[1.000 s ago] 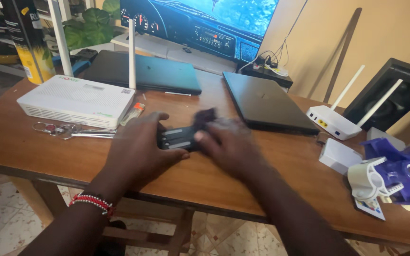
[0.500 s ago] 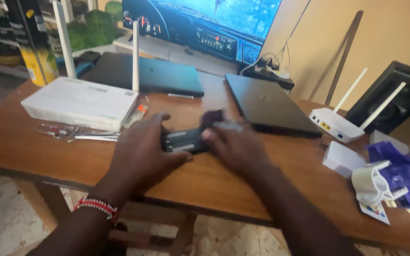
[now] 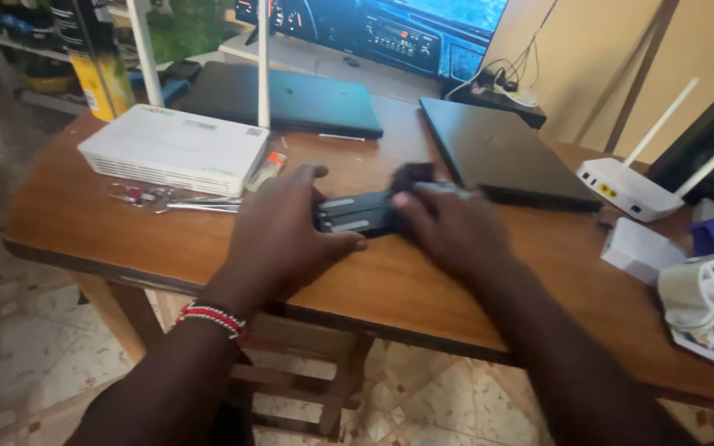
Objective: The person assembles a foldable X-frame laptop stand on a wooden desk, unfolding and adjusting its metal arms and tightening its parts by hand. They use a dark cloth to wipe the stand's surfaces and reposition the stand while working.
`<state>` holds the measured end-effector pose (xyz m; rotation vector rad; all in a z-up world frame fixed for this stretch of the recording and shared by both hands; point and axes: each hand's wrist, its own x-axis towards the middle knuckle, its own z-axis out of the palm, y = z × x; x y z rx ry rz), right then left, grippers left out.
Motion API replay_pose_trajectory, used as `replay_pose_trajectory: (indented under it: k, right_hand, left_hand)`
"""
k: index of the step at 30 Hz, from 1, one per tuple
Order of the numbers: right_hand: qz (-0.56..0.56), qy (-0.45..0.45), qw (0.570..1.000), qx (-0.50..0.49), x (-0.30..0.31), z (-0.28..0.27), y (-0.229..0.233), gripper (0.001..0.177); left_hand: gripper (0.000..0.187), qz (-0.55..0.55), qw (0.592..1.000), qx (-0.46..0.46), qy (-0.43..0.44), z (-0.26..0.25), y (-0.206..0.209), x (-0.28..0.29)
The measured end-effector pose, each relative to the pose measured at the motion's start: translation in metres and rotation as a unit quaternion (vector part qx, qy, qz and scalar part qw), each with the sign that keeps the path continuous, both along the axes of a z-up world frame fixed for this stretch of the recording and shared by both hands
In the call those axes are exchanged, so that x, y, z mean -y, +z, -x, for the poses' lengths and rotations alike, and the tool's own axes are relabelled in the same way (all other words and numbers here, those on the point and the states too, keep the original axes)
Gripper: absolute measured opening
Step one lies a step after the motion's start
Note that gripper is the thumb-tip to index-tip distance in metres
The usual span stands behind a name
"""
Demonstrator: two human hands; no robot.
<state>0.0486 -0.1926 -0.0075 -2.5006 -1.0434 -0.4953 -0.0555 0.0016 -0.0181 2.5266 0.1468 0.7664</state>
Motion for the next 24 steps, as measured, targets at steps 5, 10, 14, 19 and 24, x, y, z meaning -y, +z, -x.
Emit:
replay_pose_trajectory:
  k: [5, 10, 14, 19, 24]
  right_hand:
    - [-0.049, -0.016, 0.978, -0.201, -0.022, 0.025, -0.002, 0.049]
    - [-0.094, 0.189, 0.976, -0.059, -0.016, 0.039, -0.011, 0.043]
    - [-0.008, -0.068, 0.991, -0.113, 0.002, 0.013, 0.009, 0.043]
    - [-0.071, 0.018, 0.996, -0.051, -0.011, 0.025, 0.003, 0.043]
    - [-0.102, 0.13, 0.981, -0.104, -0.005, 0.03, -0.011, 0.037]
  left_hand:
    - [0.08, 0.024, 1.0, -0.005, -0.01, 0.006, 0.006, 0.001]
    - [0.071, 0.012, 1.0, -0.01, -0.018, 0.004, 0.005, 0.0]
    - [0.071, -0.003, 0.999, 0.037, -0.01, 0.002, -0.002, -0.001]
    - [0.055, -0.038, 0.999, -0.013, 0.011, -0.004, -0.004, 0.002]
    - [0.045, -0.1, 0.994, -0.006, 0.044, -0.004, -0.007, 0.001]
